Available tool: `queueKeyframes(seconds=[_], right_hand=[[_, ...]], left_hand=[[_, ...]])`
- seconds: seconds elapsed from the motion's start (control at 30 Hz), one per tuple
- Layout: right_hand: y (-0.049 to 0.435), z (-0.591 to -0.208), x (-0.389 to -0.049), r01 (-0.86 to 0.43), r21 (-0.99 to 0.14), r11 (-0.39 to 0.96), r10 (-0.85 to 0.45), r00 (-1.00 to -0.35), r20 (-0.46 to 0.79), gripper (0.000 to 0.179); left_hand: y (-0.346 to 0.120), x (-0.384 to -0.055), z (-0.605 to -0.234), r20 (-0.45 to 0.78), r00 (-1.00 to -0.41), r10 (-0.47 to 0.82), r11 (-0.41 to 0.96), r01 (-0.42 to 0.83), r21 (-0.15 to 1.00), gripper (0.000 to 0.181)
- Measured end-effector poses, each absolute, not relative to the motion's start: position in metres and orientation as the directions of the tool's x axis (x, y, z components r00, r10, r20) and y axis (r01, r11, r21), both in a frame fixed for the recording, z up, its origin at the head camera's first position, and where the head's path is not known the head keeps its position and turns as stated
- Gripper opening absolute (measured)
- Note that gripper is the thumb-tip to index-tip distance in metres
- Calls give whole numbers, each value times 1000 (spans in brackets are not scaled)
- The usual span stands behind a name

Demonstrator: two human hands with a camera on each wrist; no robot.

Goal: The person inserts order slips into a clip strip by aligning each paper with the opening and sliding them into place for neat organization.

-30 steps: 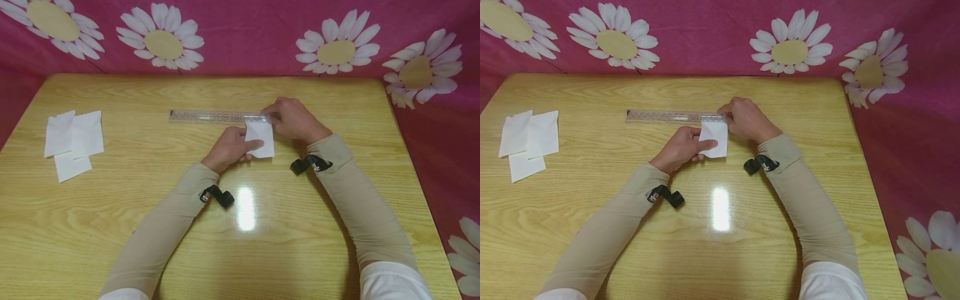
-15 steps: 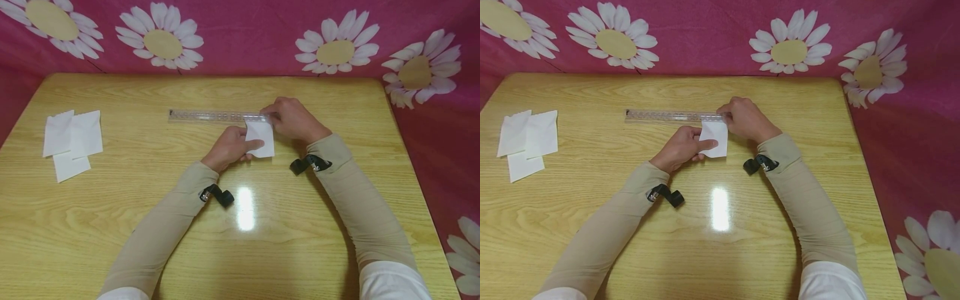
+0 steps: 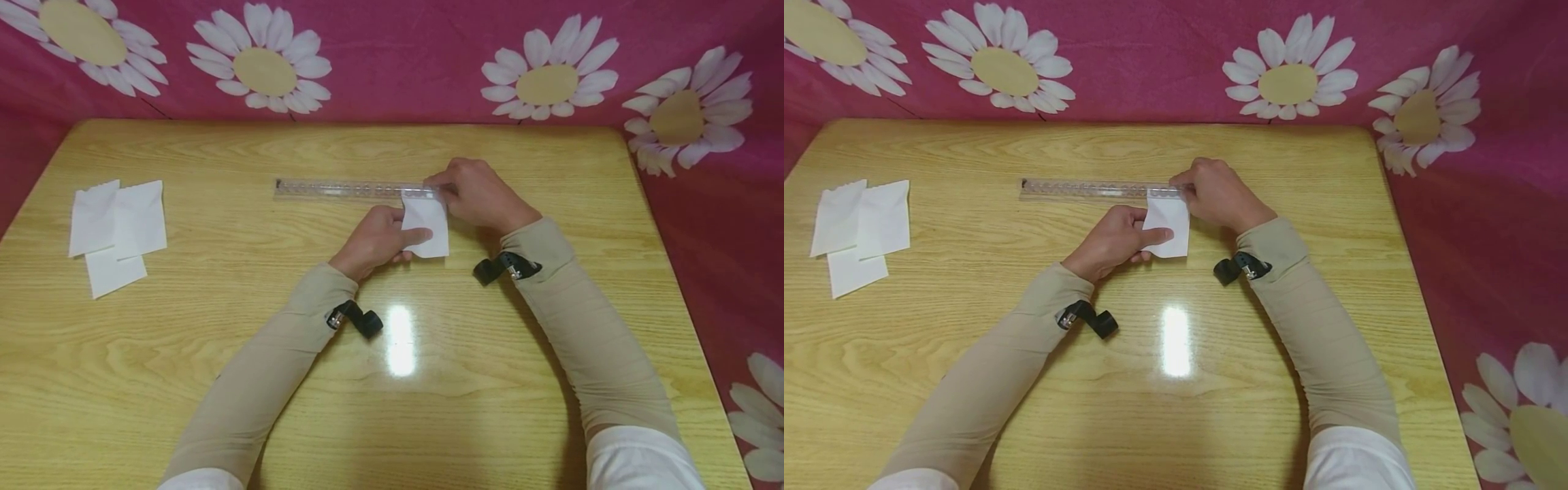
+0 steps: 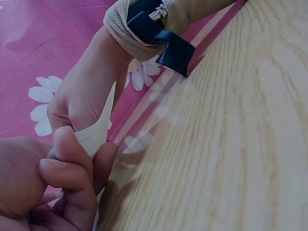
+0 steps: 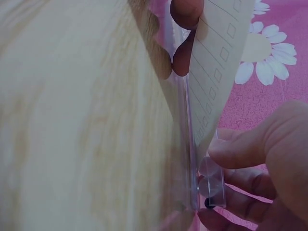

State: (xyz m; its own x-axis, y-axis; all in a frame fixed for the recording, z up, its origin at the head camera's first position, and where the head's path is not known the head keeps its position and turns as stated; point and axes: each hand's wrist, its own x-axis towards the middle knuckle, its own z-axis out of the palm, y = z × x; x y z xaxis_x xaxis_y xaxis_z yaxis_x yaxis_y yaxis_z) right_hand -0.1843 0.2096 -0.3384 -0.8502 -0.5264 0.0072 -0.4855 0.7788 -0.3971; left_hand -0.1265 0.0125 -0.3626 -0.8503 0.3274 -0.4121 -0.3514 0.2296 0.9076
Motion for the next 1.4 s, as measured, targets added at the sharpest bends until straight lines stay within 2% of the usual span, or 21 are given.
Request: queueKeyframes(seconds=[0.67, 1.4], right_hand=[[210, -339, -185, -467, -398, 789, -516, -856, -18, 34], [213, -341, -187, -513, -410, 754, -552, -833, 26, 33]], left_hand=[[13, -126, -362, -417, -845, 334, 240, -352, 905, 32], [15, -128, -361, -410, -841, 352, 244, -340, 908, 33]])
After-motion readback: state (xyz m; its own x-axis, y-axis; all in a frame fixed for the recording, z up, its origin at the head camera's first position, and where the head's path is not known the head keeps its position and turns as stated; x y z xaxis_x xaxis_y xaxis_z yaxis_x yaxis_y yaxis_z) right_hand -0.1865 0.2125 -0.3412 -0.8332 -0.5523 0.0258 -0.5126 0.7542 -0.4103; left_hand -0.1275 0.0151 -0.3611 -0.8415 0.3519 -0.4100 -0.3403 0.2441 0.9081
